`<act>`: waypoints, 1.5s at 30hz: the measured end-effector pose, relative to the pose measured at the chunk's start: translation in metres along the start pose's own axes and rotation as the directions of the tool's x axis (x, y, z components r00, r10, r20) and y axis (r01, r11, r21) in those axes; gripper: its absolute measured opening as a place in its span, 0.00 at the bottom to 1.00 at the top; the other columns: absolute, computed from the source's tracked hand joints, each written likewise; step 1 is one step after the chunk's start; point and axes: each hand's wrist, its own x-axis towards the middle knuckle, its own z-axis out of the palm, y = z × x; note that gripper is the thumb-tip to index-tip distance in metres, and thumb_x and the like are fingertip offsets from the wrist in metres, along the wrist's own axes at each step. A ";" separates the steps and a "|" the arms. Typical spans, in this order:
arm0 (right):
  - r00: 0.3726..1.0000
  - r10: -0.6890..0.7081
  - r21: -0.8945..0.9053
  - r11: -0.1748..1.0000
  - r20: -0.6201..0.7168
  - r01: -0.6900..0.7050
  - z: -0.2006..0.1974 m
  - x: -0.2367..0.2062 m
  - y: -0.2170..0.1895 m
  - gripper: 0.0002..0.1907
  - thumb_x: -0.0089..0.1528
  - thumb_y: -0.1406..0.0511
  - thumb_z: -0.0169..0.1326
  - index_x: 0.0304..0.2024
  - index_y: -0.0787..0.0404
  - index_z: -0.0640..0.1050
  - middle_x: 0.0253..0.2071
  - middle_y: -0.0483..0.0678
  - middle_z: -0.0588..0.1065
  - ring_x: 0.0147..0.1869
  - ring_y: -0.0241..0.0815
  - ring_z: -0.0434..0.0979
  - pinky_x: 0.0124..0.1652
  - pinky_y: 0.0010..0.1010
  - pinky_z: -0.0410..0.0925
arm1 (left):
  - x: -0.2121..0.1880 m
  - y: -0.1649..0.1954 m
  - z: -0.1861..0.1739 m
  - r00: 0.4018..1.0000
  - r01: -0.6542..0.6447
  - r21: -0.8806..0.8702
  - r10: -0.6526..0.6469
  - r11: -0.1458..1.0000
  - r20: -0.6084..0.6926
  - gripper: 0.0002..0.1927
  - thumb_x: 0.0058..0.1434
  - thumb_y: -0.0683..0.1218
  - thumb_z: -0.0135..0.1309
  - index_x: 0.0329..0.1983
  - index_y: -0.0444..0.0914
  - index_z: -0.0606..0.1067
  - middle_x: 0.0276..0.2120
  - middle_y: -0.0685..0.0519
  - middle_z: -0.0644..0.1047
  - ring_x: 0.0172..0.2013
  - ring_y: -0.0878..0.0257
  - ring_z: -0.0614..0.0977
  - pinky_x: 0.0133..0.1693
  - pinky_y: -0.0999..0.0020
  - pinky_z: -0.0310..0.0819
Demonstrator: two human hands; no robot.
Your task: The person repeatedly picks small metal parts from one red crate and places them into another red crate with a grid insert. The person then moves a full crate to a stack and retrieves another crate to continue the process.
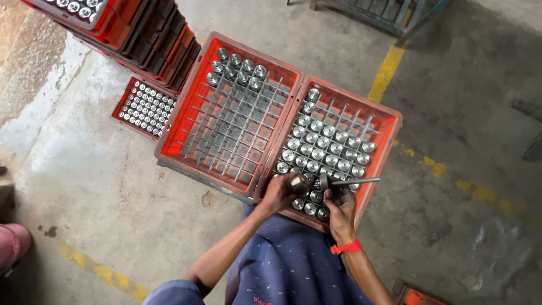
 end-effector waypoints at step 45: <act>0.938 0.199 0.173 0.973 -0.283 -0.154 -0.088 -0.001 0.059 0.18 0.65 0.73 0.55 0.58 0.69 0.74 0.50 0.50 0.78 0.54 0.36 0.76 0.56 0.27 0.67 | 0.175 -0.047 -0.272 0.740 0.491 0.717 0.197 0.495 -0.643 0.25 0.51 0.53 0.71 0.51 0.42 0.81 0.69 0.35 0.61 0.72 0.38 0.54 0.67 0.41 0.49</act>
